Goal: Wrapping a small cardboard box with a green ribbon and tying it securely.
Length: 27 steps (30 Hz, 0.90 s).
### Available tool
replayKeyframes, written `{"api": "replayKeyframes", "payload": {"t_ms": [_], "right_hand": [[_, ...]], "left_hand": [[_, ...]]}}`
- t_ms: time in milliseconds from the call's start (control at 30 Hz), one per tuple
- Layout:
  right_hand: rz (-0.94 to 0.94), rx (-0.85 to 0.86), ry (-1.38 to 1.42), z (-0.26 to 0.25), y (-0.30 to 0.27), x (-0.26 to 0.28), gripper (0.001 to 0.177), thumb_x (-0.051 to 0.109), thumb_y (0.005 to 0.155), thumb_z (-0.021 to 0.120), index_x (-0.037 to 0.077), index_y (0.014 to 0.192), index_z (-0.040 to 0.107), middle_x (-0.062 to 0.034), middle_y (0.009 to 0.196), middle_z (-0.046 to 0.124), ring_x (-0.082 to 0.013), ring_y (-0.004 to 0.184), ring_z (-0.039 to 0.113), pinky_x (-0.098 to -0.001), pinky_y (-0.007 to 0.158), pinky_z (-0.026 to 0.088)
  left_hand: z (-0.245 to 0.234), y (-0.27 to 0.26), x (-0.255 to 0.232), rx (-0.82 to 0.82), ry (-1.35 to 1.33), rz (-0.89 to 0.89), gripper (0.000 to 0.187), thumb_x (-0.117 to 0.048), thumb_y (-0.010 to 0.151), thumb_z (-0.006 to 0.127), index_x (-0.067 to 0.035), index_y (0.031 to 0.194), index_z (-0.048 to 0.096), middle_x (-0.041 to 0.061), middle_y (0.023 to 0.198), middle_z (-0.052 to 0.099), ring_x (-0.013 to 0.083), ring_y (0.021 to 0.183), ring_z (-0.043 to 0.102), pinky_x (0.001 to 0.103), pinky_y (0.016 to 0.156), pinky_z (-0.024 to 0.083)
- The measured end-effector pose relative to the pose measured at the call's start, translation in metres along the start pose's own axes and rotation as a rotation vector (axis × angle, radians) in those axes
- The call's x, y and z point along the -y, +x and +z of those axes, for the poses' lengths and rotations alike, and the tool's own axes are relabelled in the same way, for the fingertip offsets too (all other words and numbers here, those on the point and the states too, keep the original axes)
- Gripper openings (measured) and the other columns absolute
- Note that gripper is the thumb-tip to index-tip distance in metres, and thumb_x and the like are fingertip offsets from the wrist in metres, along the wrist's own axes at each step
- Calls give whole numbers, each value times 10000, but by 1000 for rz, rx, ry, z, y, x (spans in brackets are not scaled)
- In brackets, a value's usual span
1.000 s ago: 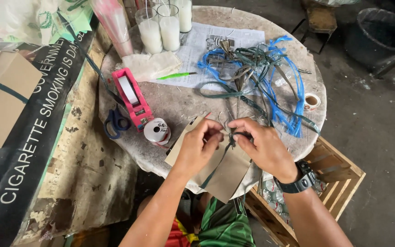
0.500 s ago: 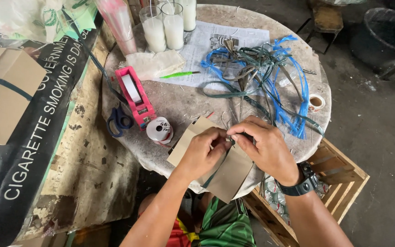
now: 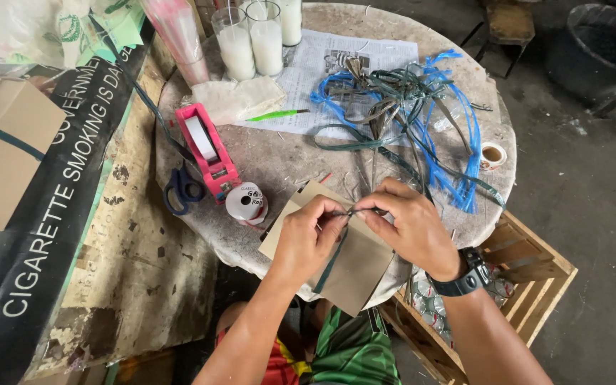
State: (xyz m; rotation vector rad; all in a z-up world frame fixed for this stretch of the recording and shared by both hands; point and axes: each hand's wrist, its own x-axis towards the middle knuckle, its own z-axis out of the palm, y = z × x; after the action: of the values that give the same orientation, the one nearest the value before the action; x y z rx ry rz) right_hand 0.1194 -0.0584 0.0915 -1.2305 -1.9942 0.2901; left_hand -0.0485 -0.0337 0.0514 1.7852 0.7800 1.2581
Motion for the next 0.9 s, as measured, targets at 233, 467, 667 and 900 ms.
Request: {"api": "replayKeyframes", "payload": {"t_ms": [233, 467, 667, 900], "right_hand": [[136, -114, 152, 28, -3, -23, 51, 98, 794, 586, 91, 781, 634, -83, 678, 524, -203, 579, 534, -293, 532, 438], [270, -240, 195, 39, -11, -23, 116, 80, 837, 527, 71, 784, 630, -100, 702, 510, -204, 609, 491, -309, 569, 415], [398, -346, 223, 38, -15, -28, 162, 131, 874, 484, 55, 786, 597, -84, 671, 419, -215, 623, 460, -329, 617, 401], [567, -460, 314, 54, -24, -71, 183, 114, 879, 460, 55, 747, 572, -40, 610, 375, -144, 600, 388, -287, 573, 339]], "left_hand": [[6, -6, 10, -109, 409, 241, 115, -229, 852, 495, -158, 803, 572, 31, 629, 564, 236, 517, 600, 300, 480, 510], [12, -8, 22, -125, 419, 339, 104, -229, 851, 501, -175, 796, 570, -21, 701, 595, 199, 583, 614, 276, 532, 511], [16, -14, 28, -86, 416, 392, 135, -238, 859, 487, -175, 758, 551, -39, 748, 585, 212, 622, 592, 294, 544, 498], [8, -42, 44, -59, 513, 422, 186, -243, 868, 469, -171, 716, 548, -9, 782, 487, 213, 662, 526, 303, 600, 447]]}}
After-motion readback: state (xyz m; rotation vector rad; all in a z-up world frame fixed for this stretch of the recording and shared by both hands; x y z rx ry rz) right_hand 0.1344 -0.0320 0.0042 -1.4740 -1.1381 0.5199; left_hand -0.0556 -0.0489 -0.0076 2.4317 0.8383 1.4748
